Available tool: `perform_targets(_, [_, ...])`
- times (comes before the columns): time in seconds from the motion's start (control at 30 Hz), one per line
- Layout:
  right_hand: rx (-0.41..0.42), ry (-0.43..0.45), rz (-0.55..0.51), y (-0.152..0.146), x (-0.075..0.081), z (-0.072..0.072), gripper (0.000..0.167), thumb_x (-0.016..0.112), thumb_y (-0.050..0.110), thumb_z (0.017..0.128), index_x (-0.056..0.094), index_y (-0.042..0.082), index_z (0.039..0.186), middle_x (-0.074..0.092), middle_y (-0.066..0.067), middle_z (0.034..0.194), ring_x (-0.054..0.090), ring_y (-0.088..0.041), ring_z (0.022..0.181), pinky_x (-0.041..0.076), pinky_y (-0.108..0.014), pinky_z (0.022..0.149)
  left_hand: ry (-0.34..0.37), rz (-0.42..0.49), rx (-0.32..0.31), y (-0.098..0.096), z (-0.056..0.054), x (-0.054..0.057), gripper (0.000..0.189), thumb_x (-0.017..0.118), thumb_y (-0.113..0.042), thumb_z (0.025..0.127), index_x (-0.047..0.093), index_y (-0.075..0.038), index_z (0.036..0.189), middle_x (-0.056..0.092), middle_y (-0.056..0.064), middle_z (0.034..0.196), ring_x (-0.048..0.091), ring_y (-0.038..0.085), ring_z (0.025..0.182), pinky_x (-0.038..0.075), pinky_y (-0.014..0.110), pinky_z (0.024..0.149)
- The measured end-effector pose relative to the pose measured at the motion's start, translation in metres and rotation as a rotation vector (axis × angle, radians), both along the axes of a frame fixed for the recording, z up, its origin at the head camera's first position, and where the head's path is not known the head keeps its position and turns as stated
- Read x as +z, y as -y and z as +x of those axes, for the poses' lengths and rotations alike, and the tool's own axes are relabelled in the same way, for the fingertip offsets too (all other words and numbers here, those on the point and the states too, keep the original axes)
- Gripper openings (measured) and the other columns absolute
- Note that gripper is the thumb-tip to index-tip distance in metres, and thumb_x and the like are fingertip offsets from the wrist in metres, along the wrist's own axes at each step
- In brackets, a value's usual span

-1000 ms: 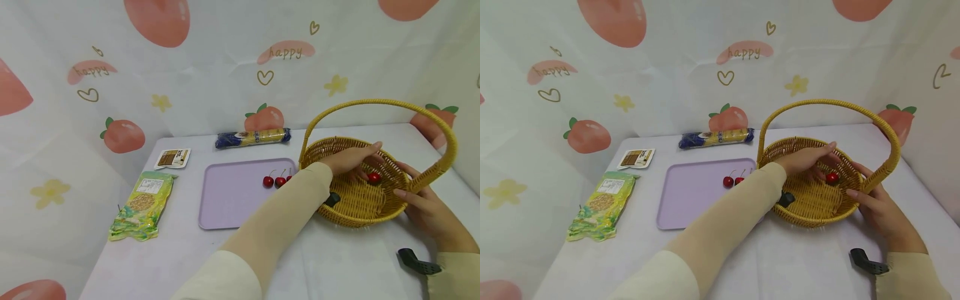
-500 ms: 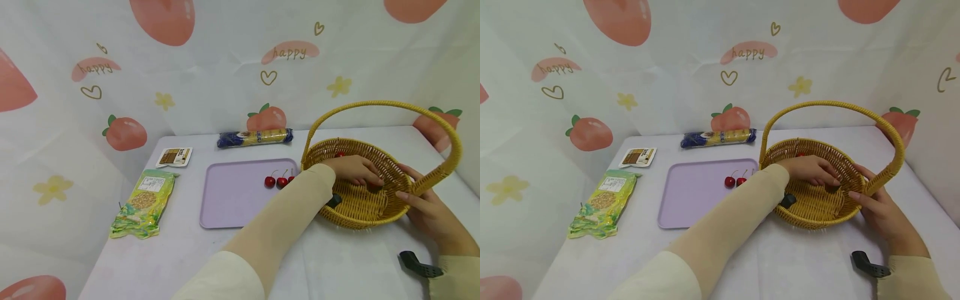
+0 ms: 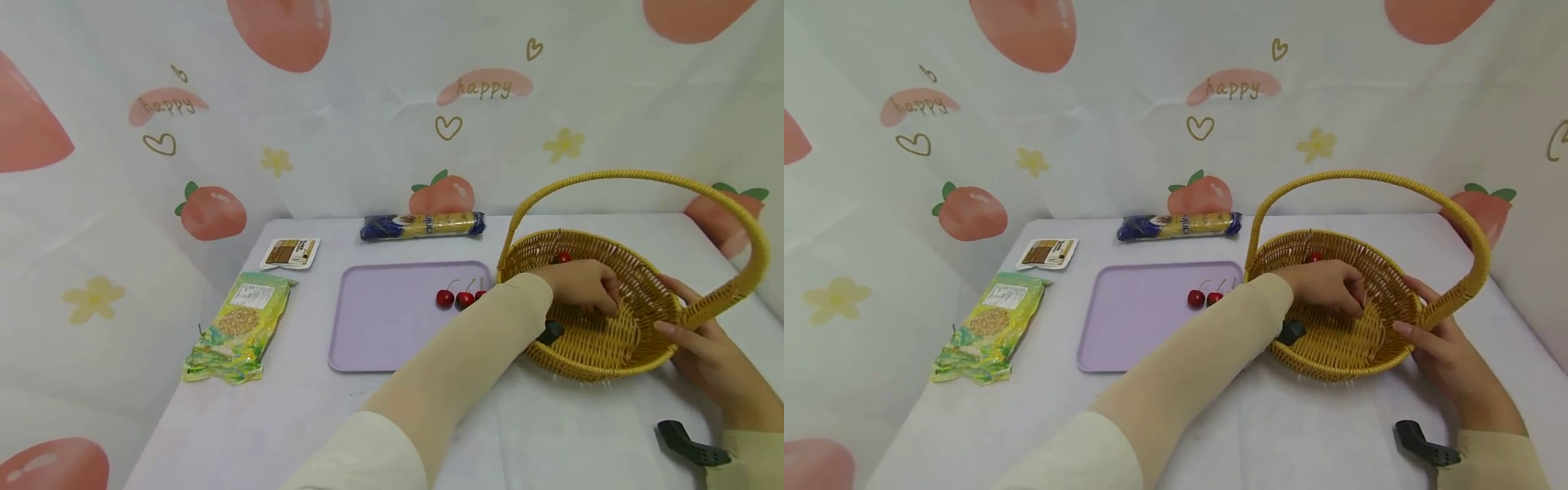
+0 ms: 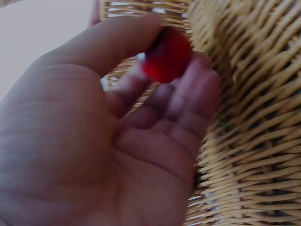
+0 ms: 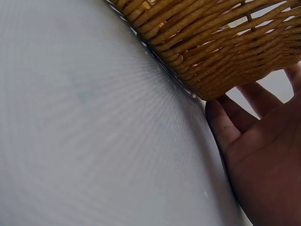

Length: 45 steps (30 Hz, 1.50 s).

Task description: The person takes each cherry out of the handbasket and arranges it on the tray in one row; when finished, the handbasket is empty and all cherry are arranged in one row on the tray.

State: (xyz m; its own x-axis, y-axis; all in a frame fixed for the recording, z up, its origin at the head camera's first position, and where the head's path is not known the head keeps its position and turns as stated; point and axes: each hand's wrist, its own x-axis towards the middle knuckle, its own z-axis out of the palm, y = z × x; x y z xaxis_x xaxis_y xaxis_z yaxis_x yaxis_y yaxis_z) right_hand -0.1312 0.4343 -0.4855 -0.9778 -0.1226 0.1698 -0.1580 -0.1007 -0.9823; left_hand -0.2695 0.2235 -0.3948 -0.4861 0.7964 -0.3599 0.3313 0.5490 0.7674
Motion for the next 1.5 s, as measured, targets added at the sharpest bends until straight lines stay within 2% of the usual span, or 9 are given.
perform_targets(0.17, [-0.006, -0.003, -0.026, 0.001, -0.002, -0.004, 0.076, 0.040, -0.009, 0.110, 0.024, 0.026, 0.175, 0.032, -0.002, 0.164, 0.050, -0.006, 0.134, 0.045, -0.019, 0.101, -0.070, 0.136, 0.069, -0.003, 0.004, 0.019, 0.015, 0.076, -0.019, 0.106, 0.072, -0.020, 0.120, 0.068, -0.013, 0.106, 0.066, 0.000, 0.084, 0.054, 0.016, 0.074])
perform_targets(0.3, [-0.003, 0.019, -0.010, 0.002, -0.006, -0.001, 0.074, 0.038, -0.005, 0.112, 0.022, 0.034, 0.173, 0.019, 0.002, 0.171, 0.029, -0.004, 0.150, 0.017, -0.022, 0.121, -0.132, 0.149, 0.050, 0.000, 0.012, 0.039, 0.017, 0.070, -0.024, 0.110, 0.074, -0.024, 0.127, 0.069, -0.017, 0.106, 0.066, -0.001, 0.083, 0.051, 0.013, 0.075])
perform_targets(0.43, [-0.001, 0.045, 0.006, 0.000, -0.009, 0.003, 0.072, 0.036, 0.001, 0.115, 0.017, 0.038, 0.174, -0.004, 0.006, 0.176, -0.001, -0.006, 0.156, -0.011, -0.020, 0.116, -0.211, 0.130, 0.059, 0.012, 0.020, 0.057, 0.013, 0.073, -0.031, 0.109, 0.072, -0.027, 0.121, 0.068, -0.022, 0.102, 0.061, -0.009, 0.087, 0.047, 0.009, 0.078])
perform_targets(0.6, [-0.018, 0.019, 0.060, -0.005, -0.015, 0.006, 0.074, 0.037, -0.002, 0.114, 0.016, 0.034, 0.176, 0.005, 0.006, 0.176, 0.007, -0.008, 0.156, -0.006, -0.019, 0.116, -0.225, 0.213, 0.034, 0.047, 0.030, 0.072, 0.020, 0.077, -0.031, 0.106, 0.074, -0.027, 0.125, 0.068, -0.026, 0.109, 0.057, -0.016, 0.098, 0.043, 0.007, 0.088])
perform_targets(0.77, [-0.040, 0.041, 0.107, -0.008, -0.017, 0.007, 0.074, 0.040, 0.002, 0.115, 0.015, 0.035, 0.176, 0.014, 0.007, 0.173, 0.022, -0.005, 0.149, 0.001, -0.016, 0.116, -0.139, 0.325, -0.015, 0.092, 0.041, 0.079, 0.030, 0.077, -0.019, 0.106, 0.075, -0.016, 0.136, 0.070, -0.019, 0.114, 0.061, -0.010, 0.102, 0.047, 0.011, 0.091])
perform_targets(0.93, [-0.040, 0.023, 0.094, -0.005, -0.014, 0.005, 0.074, 0.041, 0.000, 0.115, 0.017, 0.034, 0.176, 0.019, 0.006, 0.171, 0.032, -0.002, 0.142, 0.009, -0.014, 0.115, -0.023, 0.452, 0.039, 0.130, 0.048, 0.078, 0.029, 0.080, -0.010, 0.102, 0.072, -0.009, 0.130, 0.071, -0.013, 0.113, 0.068, 0.000, 0.103, 0.054, 0.019, 0.091])
perform_targets(1.17, [-0.036, 0.032, 0.073, -0.002, -0.013, 0.005, 0.074, 0.041, 0.001, 0.115, 0.017, 0.035, 0.176, 0.019, 0.008, 0.172, 0.037, 0.003, 0.137, 0.008, -0.013, 0.115, -0.098, 0.590, 0.108, 0.183, 0.040, 0.062, 0.030, 0.081, -0.015, 0.102, 0.076, -0.015, 0.132, 0.073, -0.013, 0.121, 0.069, 0.006, 0.110, 0.055, 0.027, 0.095])
perform_targets(1.3, [-0.052, 0.046, 0.089, 0.000, -0.013, 0.006, 0.074, 0.042, 0.003, 0.116, 0.015, 0.038, 0.176, 0.014, 0.010, 0.175, 0.030, 0.003, 0.142, 0.000, -0.015, 0.116, -0.056, 0.647, 0.211, 0.208, 0.034, 0.052, 0.026, 0.084, -0.010, 0.099, 0.073, -0.010, 0.122, 0.074, -0.001, 0.113, 0.075, 0.016, 0.101, 0.060, 0.033, 0.090])
perform_targets(1.5, [-0.058, 0.053, 0.097, 0.000, -0.013, 0.008, 0.075, 0.042, 0.004, 0.116, 0.015, 0.039, 0.176, 0.013, 0.011, 0.175, 0.027, 0.002, 0.144, 0.000, -0.015, 0.116, -0.155, 0.621, 0.382, 0.240, 0.025, 0.036, 0.029, 0.084, -0.013, 0.100, 0.075, -0.012, 0.127, 0.074, 0.002, 0.111, 0.070, 0.023, 0.094, 0.059, 0.038, 0.084])
